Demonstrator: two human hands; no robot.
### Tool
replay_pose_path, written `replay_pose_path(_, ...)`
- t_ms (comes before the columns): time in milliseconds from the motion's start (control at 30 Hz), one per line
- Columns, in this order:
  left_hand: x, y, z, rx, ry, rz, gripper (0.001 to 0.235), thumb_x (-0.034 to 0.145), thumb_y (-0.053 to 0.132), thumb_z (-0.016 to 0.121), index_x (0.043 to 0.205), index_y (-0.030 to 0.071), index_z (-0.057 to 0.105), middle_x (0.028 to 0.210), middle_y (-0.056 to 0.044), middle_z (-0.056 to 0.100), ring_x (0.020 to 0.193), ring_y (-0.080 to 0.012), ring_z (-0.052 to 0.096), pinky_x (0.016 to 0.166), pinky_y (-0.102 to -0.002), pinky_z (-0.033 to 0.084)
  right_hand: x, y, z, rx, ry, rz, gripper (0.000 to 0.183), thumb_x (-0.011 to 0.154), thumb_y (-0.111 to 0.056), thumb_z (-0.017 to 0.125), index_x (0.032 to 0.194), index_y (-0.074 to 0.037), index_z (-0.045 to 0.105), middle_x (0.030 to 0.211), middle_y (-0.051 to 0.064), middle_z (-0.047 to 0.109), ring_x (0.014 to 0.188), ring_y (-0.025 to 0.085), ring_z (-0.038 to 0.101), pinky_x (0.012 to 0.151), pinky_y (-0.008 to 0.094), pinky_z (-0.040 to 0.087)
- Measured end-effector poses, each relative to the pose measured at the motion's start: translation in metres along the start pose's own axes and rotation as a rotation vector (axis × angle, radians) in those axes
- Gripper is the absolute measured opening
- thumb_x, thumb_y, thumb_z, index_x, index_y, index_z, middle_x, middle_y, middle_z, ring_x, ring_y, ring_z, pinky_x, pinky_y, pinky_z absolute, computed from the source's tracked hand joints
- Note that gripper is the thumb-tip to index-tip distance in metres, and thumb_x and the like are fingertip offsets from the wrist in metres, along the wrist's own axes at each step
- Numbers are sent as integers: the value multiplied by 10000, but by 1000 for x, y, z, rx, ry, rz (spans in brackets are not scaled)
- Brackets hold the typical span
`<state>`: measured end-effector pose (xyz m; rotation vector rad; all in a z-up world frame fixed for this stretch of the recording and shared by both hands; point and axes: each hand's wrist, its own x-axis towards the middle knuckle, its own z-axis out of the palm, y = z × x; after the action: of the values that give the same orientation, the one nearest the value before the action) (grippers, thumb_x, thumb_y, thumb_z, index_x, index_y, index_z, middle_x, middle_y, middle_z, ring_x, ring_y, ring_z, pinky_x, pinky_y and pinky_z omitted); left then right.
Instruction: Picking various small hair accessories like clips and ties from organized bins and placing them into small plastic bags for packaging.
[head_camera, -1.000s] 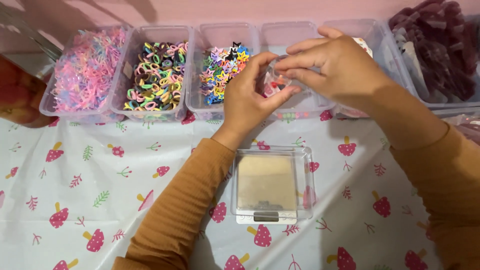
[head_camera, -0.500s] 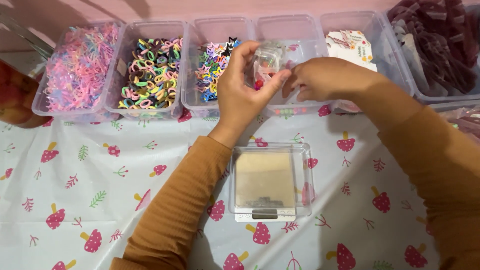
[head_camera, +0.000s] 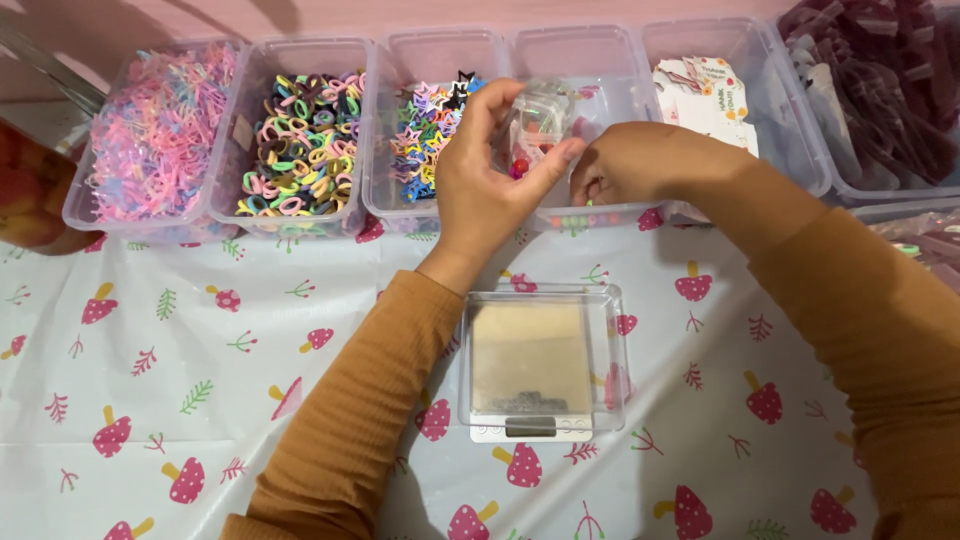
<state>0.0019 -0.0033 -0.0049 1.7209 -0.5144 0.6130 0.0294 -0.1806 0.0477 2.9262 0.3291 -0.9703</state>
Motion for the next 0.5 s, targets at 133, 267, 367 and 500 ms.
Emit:
replay_pose_path(133, 1, 3, -1, -11, -3, -8, 520, 834, 353, 855, 1214, 138, 574, 1110, 33, 691, 983, -102, 697, 897, -240, 536, 7, 7, 5, -32, 1, -14, 266, 872, -240, 581, 1072, -290, 750, 1004, -73, 722, 875, 177, 652, 734, 331, 483)
replay_pose_path(267, 1, 3, -1, -20, -4, 4, 509, 839, 329, 858, 1210, 131, 571, 1098, 28, 682, 948, -105, 687, 871, -240, 541, 14, 16, 6, -111, 83, -40, 288, 907, -315, 566, 1127, -378, 740, 1001, -67, 737, 925, 185, 665, 756, 376, 508)
replay_pose_path(367, 0, -1, 0, 13, 3, 10, 533, 831, 342, 871, 1219, 132, 572, 1100, 38, 671, 946, -102, 666, 874, -244, 533, 0, 13, -4, -184, 106, 6, 296, 901, -311, 621, 1162, -355, 755, 1084, -89, 758, 944, 217, 708, 780, 379, 533)
replay_pose_path(500, 1, 4, -2, -13, -4, 6, 513, 836, 333, 863, 1213, 142, 572, 1086, 38, 686, 932, -95, 677, 850, -237, 534, 4, 16, -3, -400, 76, -49, 202, 880, -245, 519, 787, -369, 648, 749, -189, 667, 769, 103, 492, 1017, 265, 310)
